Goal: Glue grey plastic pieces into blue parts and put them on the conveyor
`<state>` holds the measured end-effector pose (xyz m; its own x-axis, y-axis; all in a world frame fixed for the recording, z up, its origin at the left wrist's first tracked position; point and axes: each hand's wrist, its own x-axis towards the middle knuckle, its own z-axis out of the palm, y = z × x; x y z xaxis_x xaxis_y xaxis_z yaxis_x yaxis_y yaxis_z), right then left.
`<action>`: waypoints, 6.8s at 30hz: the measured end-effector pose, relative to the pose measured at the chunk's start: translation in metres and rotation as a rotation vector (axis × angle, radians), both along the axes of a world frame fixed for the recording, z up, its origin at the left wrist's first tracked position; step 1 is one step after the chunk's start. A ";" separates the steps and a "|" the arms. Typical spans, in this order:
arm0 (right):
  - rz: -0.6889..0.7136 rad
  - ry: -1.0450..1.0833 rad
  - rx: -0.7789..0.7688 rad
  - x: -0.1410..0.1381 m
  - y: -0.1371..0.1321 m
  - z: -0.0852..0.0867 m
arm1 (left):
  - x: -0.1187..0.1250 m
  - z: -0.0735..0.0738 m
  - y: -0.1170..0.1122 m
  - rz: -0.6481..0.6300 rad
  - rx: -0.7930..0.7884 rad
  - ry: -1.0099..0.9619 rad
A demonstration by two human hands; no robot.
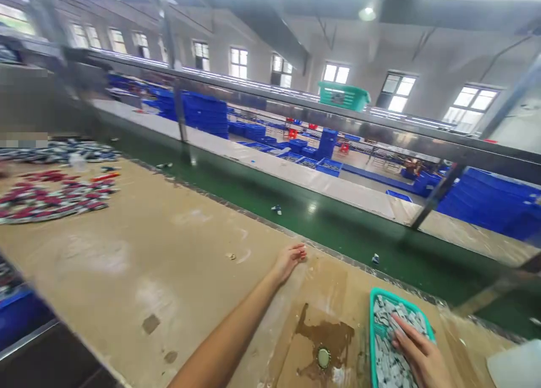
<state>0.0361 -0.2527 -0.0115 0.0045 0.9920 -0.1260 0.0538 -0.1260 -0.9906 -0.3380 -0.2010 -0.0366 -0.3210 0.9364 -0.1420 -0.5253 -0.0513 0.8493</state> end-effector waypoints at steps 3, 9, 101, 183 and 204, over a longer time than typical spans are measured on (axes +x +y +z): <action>0.001 0.189 -0.083 -0.013 -0.001 0.010 | 0.012 0.001 0.000 0.009 -0.026 0.257; 0.039 0.393 -0.064 -0.020 -0.004 0.018 | 0.047 0.013 0.026 -0.056 -0.078 0.897; 0.083 -0.420 0.614 -0.094 -0.100 0.004 | 0.064 0.029 -0.087 -0.608 -0.043 0.092; 0.158 -1.245 0.108 -0.048 0.021 0.027 | 0.039 0.057 -0.033 -0.261 -0.258 0.453; 0.070 -0.011 0.071 -0.022 0.015 0.013 | 0.080 0.050 0.152 -0.447 0.167 1.861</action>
<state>0.0145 -0.2380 0.0012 -0.0644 0.9963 -0.0560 0.0709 -0.0514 -0.9962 -0.2580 -0.0492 0.0133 0.2922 0.9472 0.1319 0.9077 -0.3181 0.2736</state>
